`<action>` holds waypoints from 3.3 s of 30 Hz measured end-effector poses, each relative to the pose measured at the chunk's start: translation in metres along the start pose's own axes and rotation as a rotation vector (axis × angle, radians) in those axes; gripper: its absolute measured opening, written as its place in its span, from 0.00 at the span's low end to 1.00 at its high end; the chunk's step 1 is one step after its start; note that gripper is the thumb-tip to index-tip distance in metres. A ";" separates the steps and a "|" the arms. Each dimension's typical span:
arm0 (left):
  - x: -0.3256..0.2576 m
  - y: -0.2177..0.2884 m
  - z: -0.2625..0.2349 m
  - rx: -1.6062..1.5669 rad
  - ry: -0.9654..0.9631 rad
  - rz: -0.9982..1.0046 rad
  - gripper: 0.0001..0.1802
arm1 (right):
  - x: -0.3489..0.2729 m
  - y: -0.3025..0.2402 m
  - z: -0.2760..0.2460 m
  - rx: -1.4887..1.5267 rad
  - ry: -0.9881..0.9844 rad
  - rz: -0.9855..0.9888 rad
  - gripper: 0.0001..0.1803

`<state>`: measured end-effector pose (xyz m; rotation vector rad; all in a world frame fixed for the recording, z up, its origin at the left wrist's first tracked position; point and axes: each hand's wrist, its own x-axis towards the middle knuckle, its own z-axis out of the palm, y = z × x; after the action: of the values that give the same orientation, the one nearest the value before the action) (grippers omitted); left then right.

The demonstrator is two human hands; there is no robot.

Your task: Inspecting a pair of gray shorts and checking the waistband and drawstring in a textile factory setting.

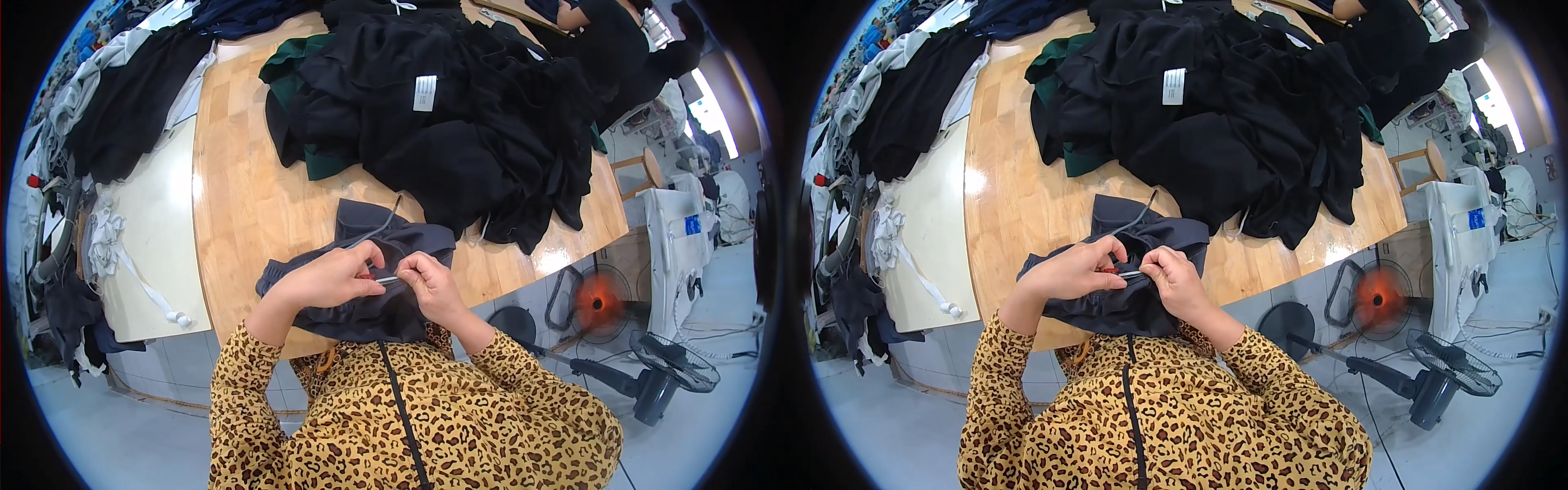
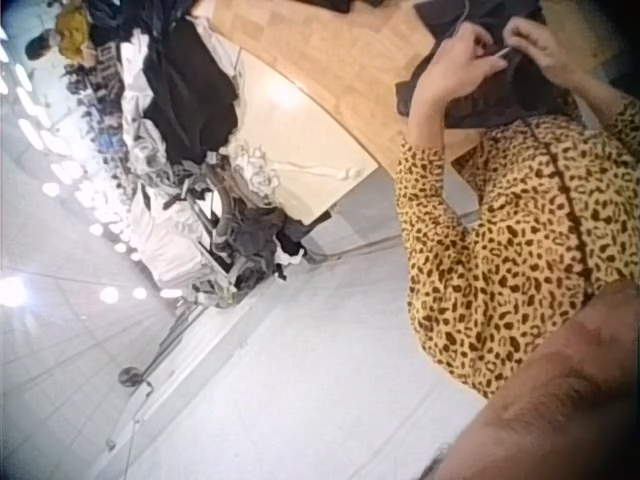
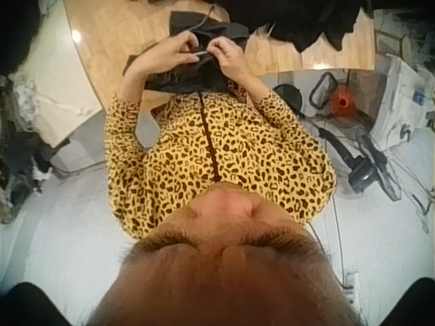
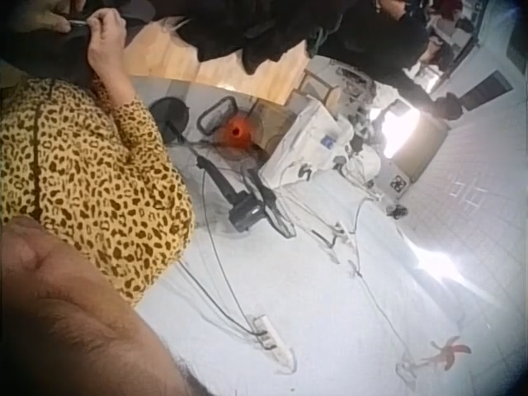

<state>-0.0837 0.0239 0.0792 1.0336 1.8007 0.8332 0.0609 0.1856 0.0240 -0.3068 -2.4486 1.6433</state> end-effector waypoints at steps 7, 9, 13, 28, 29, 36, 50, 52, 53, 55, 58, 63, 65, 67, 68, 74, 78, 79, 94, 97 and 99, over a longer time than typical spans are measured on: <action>0.002 -0.008 0.001 -0.110 -0.075 -0.028 0.19 | 0.001 0.001 -0.004 -0.005 -0.065 -0.002 0.05; 0.003 -0.009 0.002 -0.120 -0.074 -0.012 0.19 | 0.001 0.001 -0.004 -0.013 -0.071 -0.003 0.05; 0.004 -0.010 0.003 -0.131 -0.085 -0.026 0.18 | 0.001 0.001 -0.004 -0.017 -0.070 -0.018 0.05; -0.014 -0.019 0.073 -0.367 0.510 -0.010 0.36 | -0.007 -0.003 0.009 0.173 0.114 -0.102 0.05; -0.013 -0.021 0.076 -0.371 0.510 -0.009 0.36 | -0.005 -0.005 0.007 0.224 0.089 -0.108 0.07; -0.006 -0.042 0.087 -0.669 0.553 0.180 0.24 | -0.008 -0.006 -0.003 -0.091 -0.048 -0.206 0.21; -0.010 -0.034 0.064 -0.265 0.613 0.272 0.12 | 0.000 0.000 -0.007 -0.094 -0.092 -0.130 0.11; -0.010 -0.030 0.062 -0.171 0.649 0.254 0.12 | 0.000 -0.002 -0.008 -0.115 -0.095 -0.108 0.11; -0.009 -0.027 0.064 -0.101 0.668 0.263 0.12 | 0.001 -0.002 -0.007 -0.131 -0.097 -0.126 0.11; -0.004 -0.021 0.073 0.005 0.700 0.311 0.09 | 0.002 -0.004 -0.005 -0.145 -0.100 -0.146 0.11; 0.002 -0.019 0.074 0.066 0.735 0.311 0.06 | 0.002 -0.004 -0.006 -0.128 -0.113 -0.143 0.11; 0.007 -0.042 0.065 -0.727 0.865 0.004 0.10 | 0.001 0.001 -0.008 -0.094 -0.059 -0.155 0.10; -0.005 -0.047 0.056 -0.995 0.786 -0.167 0.11 | 0.000 0.002 -0.008 -0.098 -0.043 -0.165 0.10; -0.005 -0.048 0.058 -0.742 0.902 -0.021 0.07 | 0.001 0.003 -0.008 -0.101 -0.030 -0.179 0.09; -0.007 -0.042 0.058 -0.646 0.932 0.075 0.08 | 0.001 0.003 -0.007 -0.100 -0.025 -0.178 0.09; -0.014 -0.029 0.065 -0.333 0.609 0.243 0.19 | 0.001 0.003 -0.006 -0.088 -0.015 -0.185 0.09; -0.012 -0.025 0.063 -0.348 0.533 0.142 0.19 | 0.001 0.003 -0.009 -0.057 -0.004 -0.166 0.10; -0.013 -0.023 0.063 -0.378 0.468 0.043 0.18 | 0.000 0.003 -0.010 -0.057 -0.004 -0.165 0.10; -0.010 -0.029 0.069 -0.445 0.509 0.118 0.16 | -0.003 0.000 -0.009 0.031 -0.055 -0.152 0.10; -0.008 -0.019 0.070 -0.234 0.713 0.296 0.13 | -0.002 0.001 -0.009 0.030 -0.040 -0.156 0.10; -0.009 -0.016 0.073 -0.122 0.785 0.344 0.11 | -0.001 -0.002 -0.009 -0.039 -0.044 -0.196 0.10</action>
<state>-0.0201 0.0174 0.0402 1.0245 2.1834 1.7183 0.0640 0.1930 0.0294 -0.0336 -2.4555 1.5377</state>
